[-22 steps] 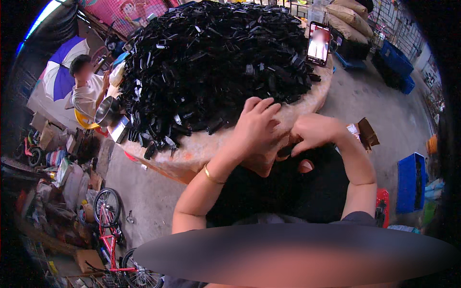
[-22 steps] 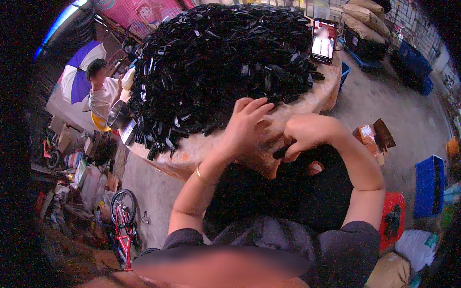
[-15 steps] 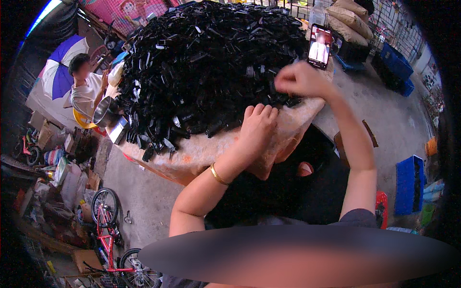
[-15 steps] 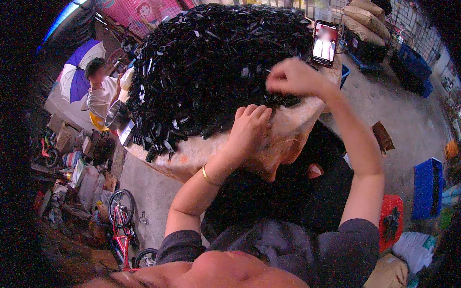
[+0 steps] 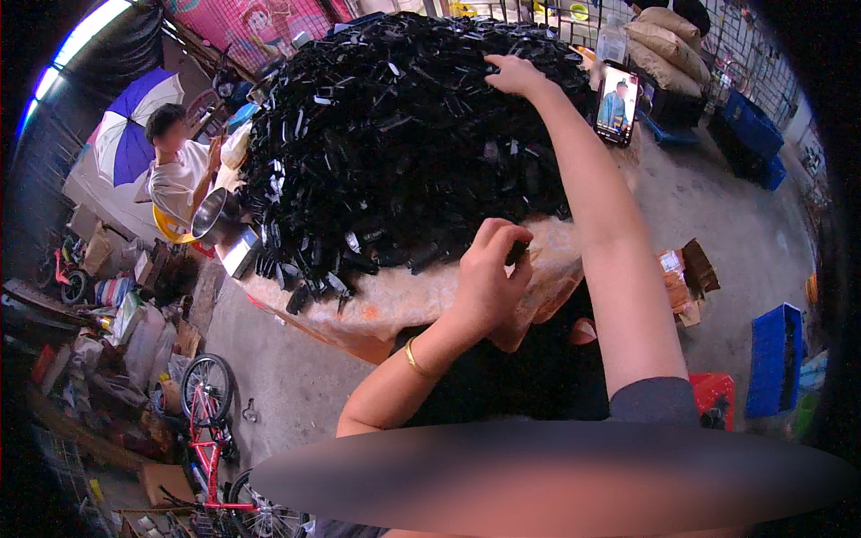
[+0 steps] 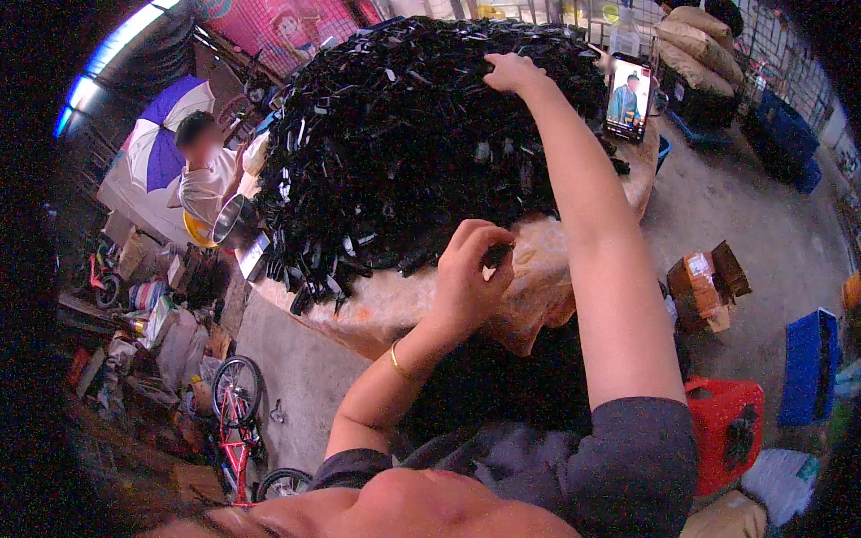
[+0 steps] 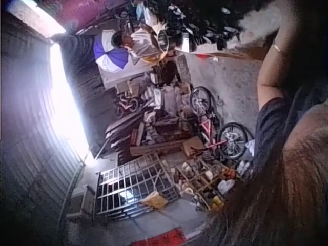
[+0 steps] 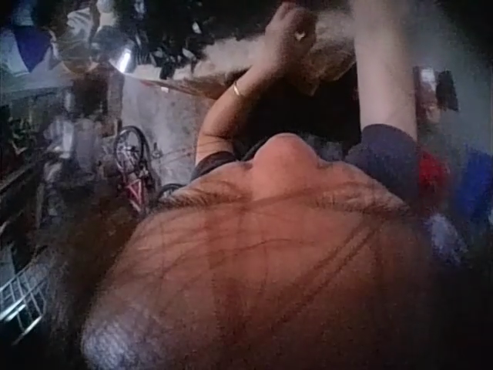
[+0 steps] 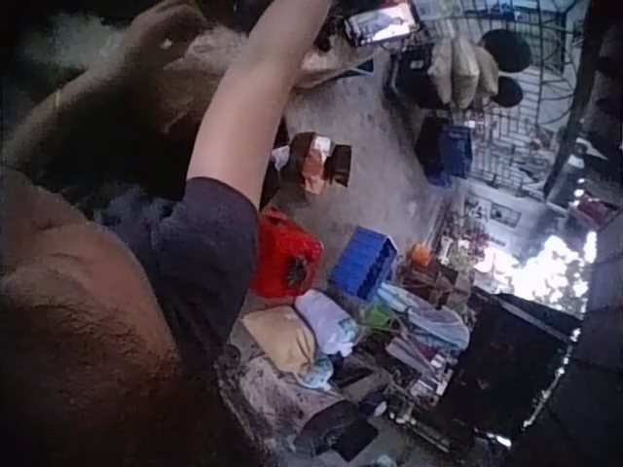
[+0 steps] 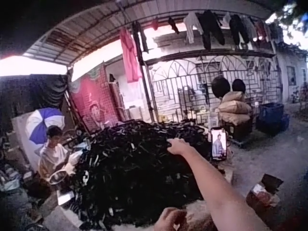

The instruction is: The person sorts and inspects small black plastic components by hand, working through a large pile on a table.

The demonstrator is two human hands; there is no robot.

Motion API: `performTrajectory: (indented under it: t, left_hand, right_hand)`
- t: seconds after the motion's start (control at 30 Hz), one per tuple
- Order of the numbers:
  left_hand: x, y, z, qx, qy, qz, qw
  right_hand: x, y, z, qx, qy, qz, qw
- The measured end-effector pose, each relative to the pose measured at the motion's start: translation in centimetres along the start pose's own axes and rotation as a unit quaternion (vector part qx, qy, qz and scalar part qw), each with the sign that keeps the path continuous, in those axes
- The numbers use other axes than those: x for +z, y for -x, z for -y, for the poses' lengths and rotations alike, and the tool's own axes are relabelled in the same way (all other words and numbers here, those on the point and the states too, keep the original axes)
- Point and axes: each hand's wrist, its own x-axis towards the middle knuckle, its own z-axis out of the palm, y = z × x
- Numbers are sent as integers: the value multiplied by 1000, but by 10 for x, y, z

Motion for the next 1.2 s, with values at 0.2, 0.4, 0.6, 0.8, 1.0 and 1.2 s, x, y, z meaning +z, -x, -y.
performTrajectory:
  t: [0.2,0.4,0.6,0.8,1.0,1.2]
  left_hand:
    - [-6,-3,12,-244,292,-25,924]
    - [-17,-6,18,-294,384,-26,875]
    - [-16,-7,25,-249,321,-104,908]
    - [-5,-9,32,-240,195,-68,949]
    - [-7,-9,29,-263,172,-45,948]
    - [-3,-8,26,-312,285,-112,900]
  right_hand:
    - [-5,3,15,-41,-9,19,999]
    - [-17,40,26,-276,-84,-236,928]
    - [-34,156,39,-390,-191,-75,898]
    - [-7,188,18,-438,-71,-90,891]
    - [-9,193,10,-424,-103,-111,893]
    - [-13,192,9,-377,-176,-152,897]
